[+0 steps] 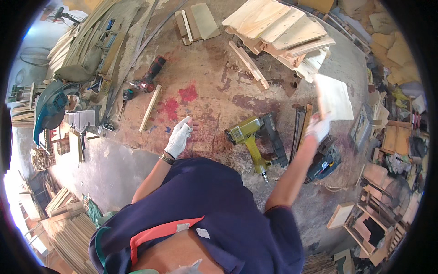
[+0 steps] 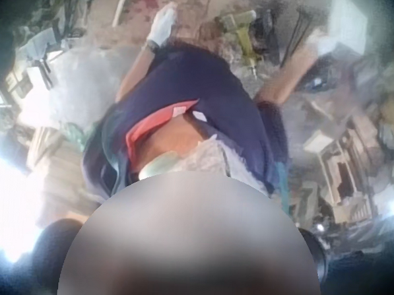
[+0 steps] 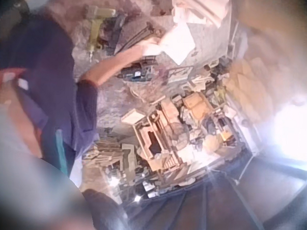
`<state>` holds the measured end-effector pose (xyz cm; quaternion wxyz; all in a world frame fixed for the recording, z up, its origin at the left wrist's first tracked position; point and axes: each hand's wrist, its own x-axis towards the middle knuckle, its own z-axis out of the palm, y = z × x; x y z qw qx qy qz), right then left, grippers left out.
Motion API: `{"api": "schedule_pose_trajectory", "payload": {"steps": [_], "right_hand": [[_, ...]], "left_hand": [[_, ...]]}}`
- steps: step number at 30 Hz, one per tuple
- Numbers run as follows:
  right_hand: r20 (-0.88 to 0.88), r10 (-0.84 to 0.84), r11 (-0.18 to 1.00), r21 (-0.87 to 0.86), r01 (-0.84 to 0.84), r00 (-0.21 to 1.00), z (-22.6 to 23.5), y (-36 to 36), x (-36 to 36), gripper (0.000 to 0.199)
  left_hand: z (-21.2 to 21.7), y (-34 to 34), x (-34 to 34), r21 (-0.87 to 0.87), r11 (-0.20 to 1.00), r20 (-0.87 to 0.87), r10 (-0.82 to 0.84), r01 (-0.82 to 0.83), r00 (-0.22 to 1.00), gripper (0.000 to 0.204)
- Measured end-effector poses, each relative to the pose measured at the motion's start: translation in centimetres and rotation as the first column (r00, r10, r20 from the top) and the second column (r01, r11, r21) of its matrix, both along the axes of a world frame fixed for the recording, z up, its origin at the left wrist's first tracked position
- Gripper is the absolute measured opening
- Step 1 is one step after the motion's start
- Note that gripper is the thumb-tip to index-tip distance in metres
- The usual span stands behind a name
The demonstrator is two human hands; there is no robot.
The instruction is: The person assembles small wooden pieces on a workbench. They position thin strips onto a larger board, use a nail gun to fasten them, and occasionally tap with a hammer. Another person is visible in the background working separately.
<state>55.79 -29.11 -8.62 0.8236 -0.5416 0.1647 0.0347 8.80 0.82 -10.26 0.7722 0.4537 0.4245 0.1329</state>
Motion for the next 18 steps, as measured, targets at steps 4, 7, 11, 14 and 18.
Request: {"api": "schedule_pose_trajectory", "payload": {"steps": [4,7,11,14,18], "right_hand": [[0.120,0.240,0.971,-0.010,-0.241,0.963,3.1,3.5,-20.2,0.029],[0.096,0.375,0.927,-0.059,-0.371,0.922,4.2,5.1,-29.3,0.038],[-0.035,0.716,0.692,-0.098,-0.715,0.697,5.1,6.5,-35.8,0.037],[-0.031,0.910,0.397,-0.219,-0.891,0.413,5.3,7.0,-36.4,0.045],[0.102,0.870,0.277,-0.911,-0.306,0.483,3.7,4.9,-28.2,0.046]], "left_hand": [[1.8,2.2,2.0,0.029,0.988,0.164,-0.156,0.154,0.974,0.056],[3.9,3.5,3.6,-0.036,0.959,0.213,-0.269,0.282,0.939,0.074],[5.8,5.0,4.7,-0.297,0.883,0.379,-0.240,0.363,0.894,0.078],[7.9,6.5,1.4,0.152,0.910,-0.042,-0.384,0.386,0.922,0.050],[11.7,8.3,-2.4,0.404,0.775,-0.262,-0.411,0.486,0.873,0.036]]}}
